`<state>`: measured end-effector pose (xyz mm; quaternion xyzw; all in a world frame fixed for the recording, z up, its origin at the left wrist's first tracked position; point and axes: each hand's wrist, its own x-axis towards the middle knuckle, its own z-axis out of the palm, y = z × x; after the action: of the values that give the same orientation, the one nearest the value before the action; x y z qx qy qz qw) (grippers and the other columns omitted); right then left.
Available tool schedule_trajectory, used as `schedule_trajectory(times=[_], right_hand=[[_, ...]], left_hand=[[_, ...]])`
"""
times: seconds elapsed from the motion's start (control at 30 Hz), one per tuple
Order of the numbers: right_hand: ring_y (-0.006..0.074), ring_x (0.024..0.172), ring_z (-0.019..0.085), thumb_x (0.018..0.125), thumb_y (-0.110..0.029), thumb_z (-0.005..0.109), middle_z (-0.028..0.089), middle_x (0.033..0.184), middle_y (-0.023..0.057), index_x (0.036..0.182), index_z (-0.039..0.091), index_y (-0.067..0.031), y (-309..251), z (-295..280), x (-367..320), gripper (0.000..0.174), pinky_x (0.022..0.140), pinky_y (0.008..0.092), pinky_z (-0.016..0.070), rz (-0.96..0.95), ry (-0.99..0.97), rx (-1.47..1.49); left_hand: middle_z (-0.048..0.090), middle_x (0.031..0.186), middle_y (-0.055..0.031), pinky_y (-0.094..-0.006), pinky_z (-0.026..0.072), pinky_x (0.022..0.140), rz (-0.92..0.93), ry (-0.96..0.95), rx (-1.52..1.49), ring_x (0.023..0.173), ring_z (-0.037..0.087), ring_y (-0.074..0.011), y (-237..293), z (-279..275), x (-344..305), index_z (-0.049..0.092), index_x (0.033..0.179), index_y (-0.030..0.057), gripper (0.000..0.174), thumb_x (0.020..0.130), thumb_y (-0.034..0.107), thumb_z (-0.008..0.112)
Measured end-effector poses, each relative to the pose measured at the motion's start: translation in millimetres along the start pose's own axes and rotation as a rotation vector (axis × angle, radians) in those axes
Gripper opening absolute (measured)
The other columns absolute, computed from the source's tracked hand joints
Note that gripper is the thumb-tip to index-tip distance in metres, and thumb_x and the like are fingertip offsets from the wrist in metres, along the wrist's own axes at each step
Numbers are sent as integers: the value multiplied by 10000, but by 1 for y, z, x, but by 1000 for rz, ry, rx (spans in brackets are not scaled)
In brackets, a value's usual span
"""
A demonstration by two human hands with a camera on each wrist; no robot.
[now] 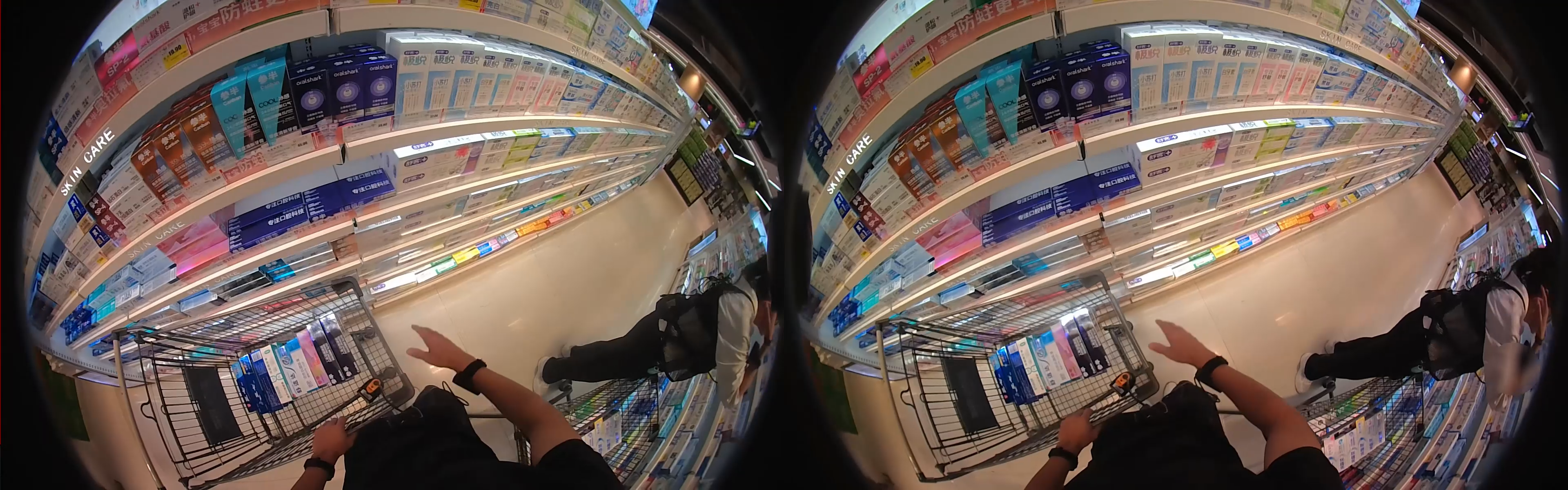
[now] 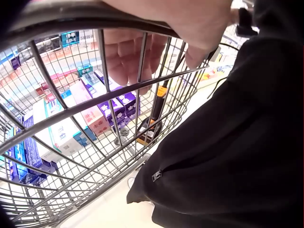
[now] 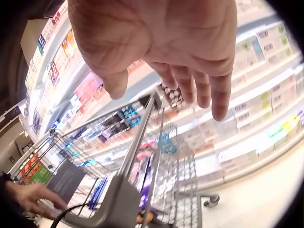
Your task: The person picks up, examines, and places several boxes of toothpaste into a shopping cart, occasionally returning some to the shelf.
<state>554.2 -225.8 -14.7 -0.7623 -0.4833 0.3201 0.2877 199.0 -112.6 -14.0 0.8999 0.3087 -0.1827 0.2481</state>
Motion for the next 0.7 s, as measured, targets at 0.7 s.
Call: schedule_trajectory(times=[0.7], right_hand=[[360,1280,402,728,-203,777,474,1336,153,1354,411,-62,-2,-330,224,739,1080,498,295,-353,515,-898]], left_hand=[[653,915,-130,-496,450,875,-169,-3,207,952,586,-341,-2,21,4,665,898,66,353,798,405,671]])
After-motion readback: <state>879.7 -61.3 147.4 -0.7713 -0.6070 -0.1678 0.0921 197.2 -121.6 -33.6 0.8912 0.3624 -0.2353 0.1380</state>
